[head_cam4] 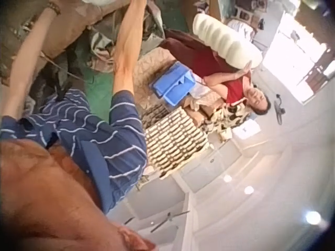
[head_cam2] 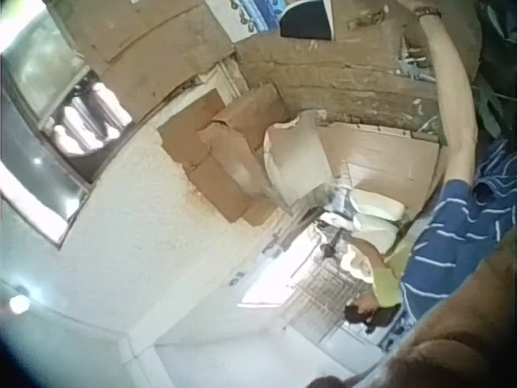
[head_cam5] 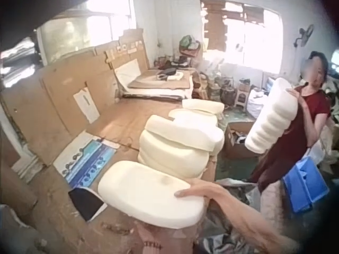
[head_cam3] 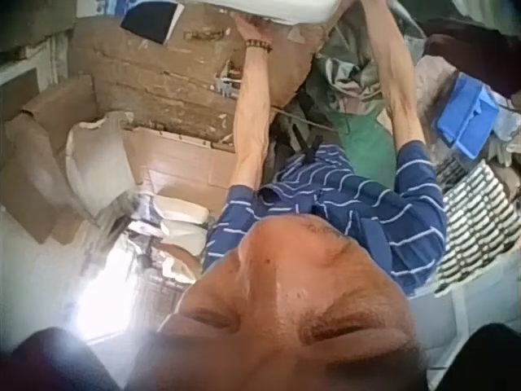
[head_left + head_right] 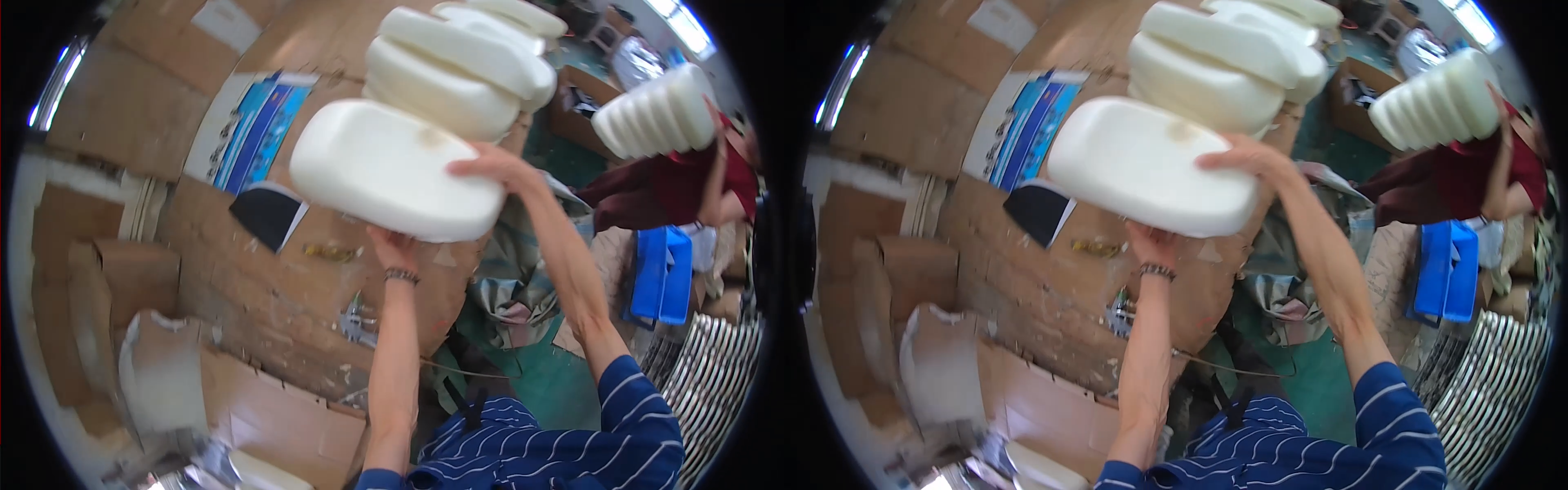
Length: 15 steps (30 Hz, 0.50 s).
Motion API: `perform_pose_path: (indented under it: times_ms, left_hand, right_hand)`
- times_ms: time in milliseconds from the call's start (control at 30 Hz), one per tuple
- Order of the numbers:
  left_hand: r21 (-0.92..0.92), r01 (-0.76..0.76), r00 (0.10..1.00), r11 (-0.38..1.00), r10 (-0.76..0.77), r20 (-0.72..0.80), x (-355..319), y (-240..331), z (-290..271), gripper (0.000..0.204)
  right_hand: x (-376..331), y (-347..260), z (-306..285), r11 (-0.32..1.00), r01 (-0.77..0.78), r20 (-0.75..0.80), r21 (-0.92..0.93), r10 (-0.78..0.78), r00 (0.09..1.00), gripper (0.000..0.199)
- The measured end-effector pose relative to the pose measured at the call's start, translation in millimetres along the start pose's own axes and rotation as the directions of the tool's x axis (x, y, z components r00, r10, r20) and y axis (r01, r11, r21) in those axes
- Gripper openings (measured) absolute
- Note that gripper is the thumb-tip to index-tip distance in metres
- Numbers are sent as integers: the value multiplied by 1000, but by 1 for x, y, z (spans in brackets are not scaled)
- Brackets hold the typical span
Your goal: Using a spray gun to apply a substance to foam components and organizing them on a workbench.
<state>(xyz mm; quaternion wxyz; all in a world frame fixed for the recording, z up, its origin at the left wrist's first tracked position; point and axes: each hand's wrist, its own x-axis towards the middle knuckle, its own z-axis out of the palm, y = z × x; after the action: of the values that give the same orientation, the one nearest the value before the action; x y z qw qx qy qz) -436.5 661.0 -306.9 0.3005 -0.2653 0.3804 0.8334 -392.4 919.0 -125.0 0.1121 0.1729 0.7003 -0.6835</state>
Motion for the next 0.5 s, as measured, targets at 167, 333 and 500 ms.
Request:
perform_pose_path:
  times_ms: [167,333,500]
  left_hand:
    - [78,45,980,996,-29,-199,36,-15,-15,91]
    - [208,-18,966,978,70,-247,54,-15,-17,80]
    - [315,-5,916,949,131,-380,49,-27,9,95]
  right_hand:
    - [4,-1,-9,986,-126,36,112,122,992,79]
    - [5,2,1,998,-55,4,29,54,999,84]
    - [-15,2,3,995,-82,-59,49,85,995,88]
